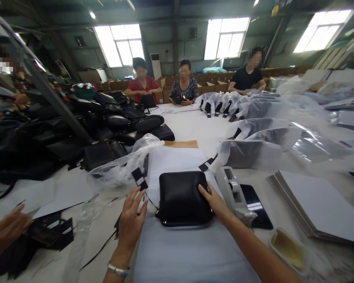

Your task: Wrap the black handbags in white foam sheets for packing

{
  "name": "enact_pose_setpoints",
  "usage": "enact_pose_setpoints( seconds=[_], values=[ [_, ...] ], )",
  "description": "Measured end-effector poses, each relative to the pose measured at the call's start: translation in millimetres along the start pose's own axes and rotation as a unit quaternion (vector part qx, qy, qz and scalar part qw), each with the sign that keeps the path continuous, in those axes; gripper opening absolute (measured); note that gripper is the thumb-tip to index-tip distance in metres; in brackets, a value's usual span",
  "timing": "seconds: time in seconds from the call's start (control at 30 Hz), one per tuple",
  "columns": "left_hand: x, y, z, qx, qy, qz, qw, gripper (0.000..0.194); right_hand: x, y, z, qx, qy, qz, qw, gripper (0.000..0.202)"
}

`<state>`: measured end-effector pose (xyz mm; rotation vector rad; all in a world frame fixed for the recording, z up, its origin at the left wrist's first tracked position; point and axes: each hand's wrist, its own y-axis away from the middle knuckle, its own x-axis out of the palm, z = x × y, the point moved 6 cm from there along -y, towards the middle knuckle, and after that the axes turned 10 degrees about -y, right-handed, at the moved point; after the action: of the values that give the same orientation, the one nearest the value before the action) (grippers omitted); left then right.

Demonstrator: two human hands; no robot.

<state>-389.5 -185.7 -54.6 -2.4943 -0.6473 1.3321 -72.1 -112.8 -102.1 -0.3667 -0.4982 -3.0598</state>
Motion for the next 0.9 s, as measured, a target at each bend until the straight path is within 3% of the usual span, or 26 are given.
enact_pose_setpoints(
  seconds=[0.1, 0.2, 0.33, 0.43, 0.5, 0.57, 0.73, 0.8, 0.9],
  values=[
    [-4.2, 6, 11, -0.047, -0.070, -0.003, 0.996, 0.037, -16, 3, 4, -0.044, 0.087, -0.034, 0.995, 0.090],
    [-2.6, 8, -5, -0.034, -0.040, -0.001, 0.999, 0.037, -18, 18, 9, -0.110, 0.139, -0.005, 0.984, 0.084],
    [29.8, -12, -36, 0.036, -0.009, 0.075, 0.996, 0.045, -10, 38, 2, -0.134, 0.228, 0.009, 0.965, 0.083],
    [59.5, -33, -29, 0.051, -0.112, 0.145, 0.982, 0.046, -6, 48, 0, -0.173, 0.291, 0.003, 0.941, 0.082],
    [67.2, -40, -16, 0.053, -0.156, 0.172, 0.971, 0.041, -6, 52, -2, -0.185, 0.320, 0.000, 0.929, 0.079],
    [61.8, -38, 0, 0.037, -0.195, 0.179, 0.963, 0.034, -8, 54, -5, -0.176, 0.341, 0.005, 0.923, 0.075],
    [21.4, -21, 27, -0.032, -0.298, 0.158, 0.941, 0.033, -10, 57, -8, -0.162, 0.365, 0.012, 0.917, 0.072],
    [11.7, -22, 22, -0.033, -0.315, 0.141, 0.938, 0.036, -8, 57, -7, -0.161, 0.378, 0.001, 0.912, 0.072],
    [12.5, -28, -11, 0.031, -0.269, 0.104, 0.957, 0.049, -4, 64, -3, -0.187, 0.412, -0.018, 0.892, 0.067]
  ],
)
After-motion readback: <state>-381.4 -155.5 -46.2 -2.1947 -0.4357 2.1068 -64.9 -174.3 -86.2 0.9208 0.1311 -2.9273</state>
